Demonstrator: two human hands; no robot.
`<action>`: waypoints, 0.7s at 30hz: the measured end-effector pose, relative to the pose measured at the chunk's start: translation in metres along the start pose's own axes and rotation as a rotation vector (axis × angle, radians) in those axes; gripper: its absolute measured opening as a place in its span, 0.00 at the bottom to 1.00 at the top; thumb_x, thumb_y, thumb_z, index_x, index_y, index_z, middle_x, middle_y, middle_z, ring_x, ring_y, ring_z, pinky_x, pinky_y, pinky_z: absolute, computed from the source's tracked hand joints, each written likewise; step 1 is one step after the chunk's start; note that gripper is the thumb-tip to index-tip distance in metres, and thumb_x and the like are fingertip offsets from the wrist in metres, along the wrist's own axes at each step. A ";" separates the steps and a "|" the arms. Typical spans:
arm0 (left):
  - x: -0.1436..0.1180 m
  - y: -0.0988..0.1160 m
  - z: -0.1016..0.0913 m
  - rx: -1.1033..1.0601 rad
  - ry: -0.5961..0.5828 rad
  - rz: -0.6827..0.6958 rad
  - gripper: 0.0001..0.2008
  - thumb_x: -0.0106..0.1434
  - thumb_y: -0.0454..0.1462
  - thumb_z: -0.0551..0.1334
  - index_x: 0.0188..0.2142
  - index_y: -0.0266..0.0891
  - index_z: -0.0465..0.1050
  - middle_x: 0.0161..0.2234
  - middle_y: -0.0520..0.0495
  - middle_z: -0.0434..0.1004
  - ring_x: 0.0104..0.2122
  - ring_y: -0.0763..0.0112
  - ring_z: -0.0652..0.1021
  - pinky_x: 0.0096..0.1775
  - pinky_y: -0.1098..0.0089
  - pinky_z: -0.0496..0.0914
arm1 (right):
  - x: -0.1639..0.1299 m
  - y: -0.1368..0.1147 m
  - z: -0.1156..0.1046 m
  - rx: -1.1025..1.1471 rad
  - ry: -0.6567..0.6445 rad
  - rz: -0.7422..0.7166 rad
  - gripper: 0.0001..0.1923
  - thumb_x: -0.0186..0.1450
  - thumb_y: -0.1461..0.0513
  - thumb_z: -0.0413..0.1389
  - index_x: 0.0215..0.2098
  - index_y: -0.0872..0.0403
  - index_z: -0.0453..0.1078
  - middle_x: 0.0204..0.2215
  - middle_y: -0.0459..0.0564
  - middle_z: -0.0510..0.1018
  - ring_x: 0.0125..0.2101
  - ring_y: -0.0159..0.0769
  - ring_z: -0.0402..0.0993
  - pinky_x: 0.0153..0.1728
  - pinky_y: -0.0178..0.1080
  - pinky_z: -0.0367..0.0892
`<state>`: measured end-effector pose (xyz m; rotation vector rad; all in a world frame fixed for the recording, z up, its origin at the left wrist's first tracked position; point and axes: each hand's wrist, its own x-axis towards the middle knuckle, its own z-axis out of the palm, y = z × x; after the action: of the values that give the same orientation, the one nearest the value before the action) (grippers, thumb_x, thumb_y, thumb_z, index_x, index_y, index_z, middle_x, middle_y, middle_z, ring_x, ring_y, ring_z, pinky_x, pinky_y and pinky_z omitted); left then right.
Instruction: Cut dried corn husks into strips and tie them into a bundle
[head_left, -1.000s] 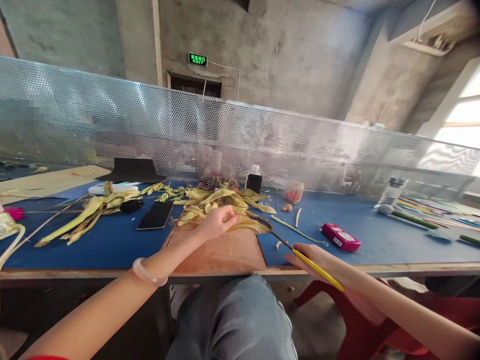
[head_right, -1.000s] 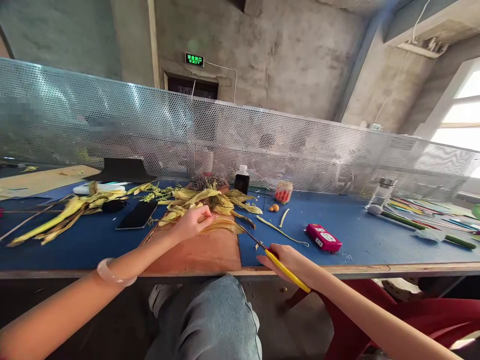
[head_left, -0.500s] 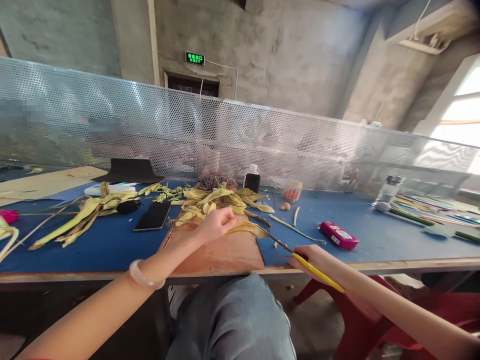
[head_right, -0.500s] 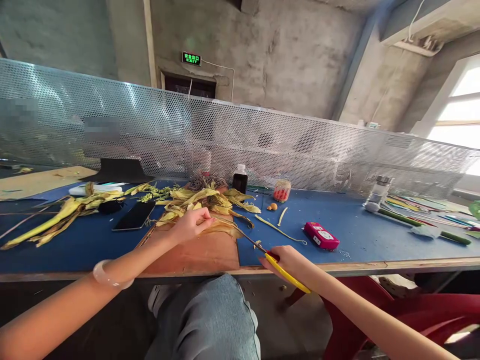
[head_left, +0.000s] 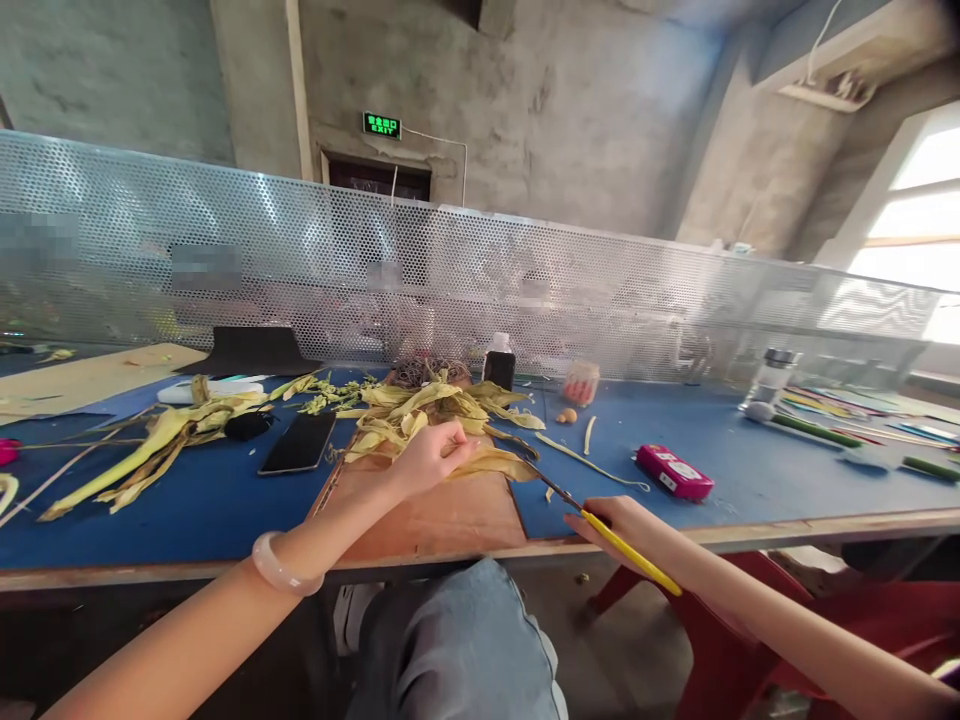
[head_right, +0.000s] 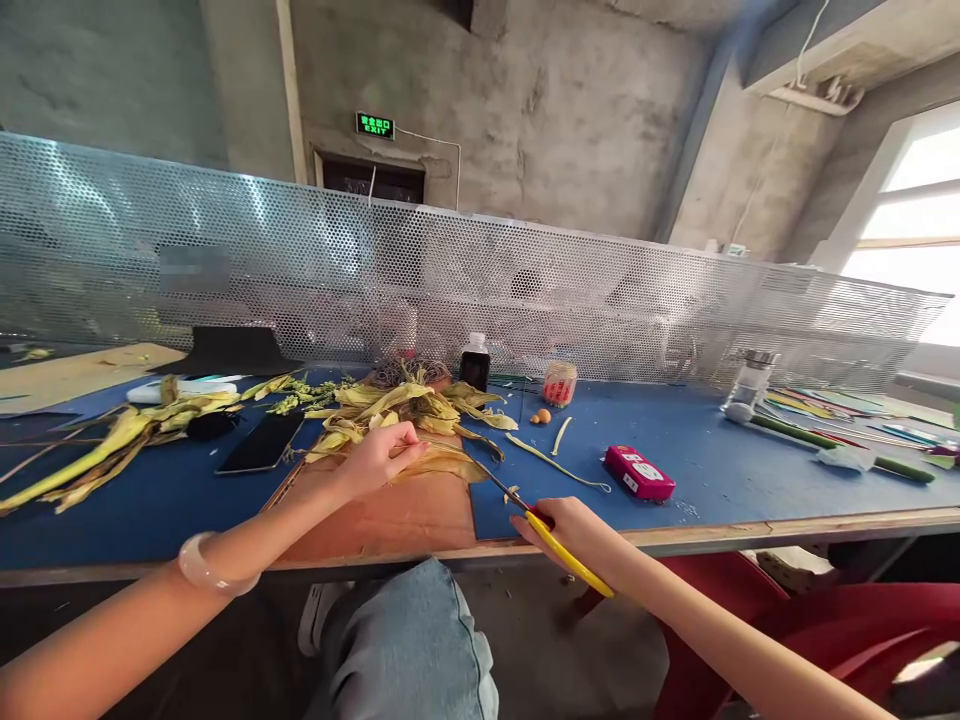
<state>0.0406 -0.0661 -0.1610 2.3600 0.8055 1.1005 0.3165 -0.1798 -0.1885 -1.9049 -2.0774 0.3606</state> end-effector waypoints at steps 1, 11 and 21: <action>0.000 0.001 0.000 0.006 -0.005 -0.001 0.14 0.62 0.45 0.54 0.25 0.39 0.61 0.23 0.54 0.62 0.24 0.74 0.65 0.28 0.72 0.59 | 0.000 0.001 0.001 -0.003 0.001 -0.002 0.24 0.62 0.46 0.42 0.20 0.54 0.59 0.17 0.41 0.58 0.20 0.27 0.49 0.19 0.32 0.46; 0.000 0.009 0.002 -0.022 -0.052 -0.037 0.15 0.61 0.45 0.55 0.23 0.39 0.61 0.21 0.55 0.61 0.23 0.74 0.65 0.28 0.72 0.60 | -0.008 -0.008 -0.004 -0.028 0.006 0.016 0.22 0.61 0.45 0.44 0.23 0.53 0.61 0.18 0.43 0.64 0.20 0.29 0.53 0.21 0.34 0.48; 0.000 0.000 0.007 -0.011 -0.047 -0.007 0.14 0.61 0.45 0.55 0.24 0.39 0.63 0.22 0.54 0.64 0.25 0.73 0.66 0.30 0.71 0.61 | -0.001 0.000 0.004 -0.044 0.033 0.027 0.23 0.60 0.46 0.43 0.19 0.53 0.59 0.17 0.42 0.57 0.22 0.30 0.44 0.22 0.35 0.45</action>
<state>0.0457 -0.0666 -0.1652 2.3635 0.7885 1.0405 0.3148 -0.1811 -0.1925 -1.9525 -2.0563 0.2899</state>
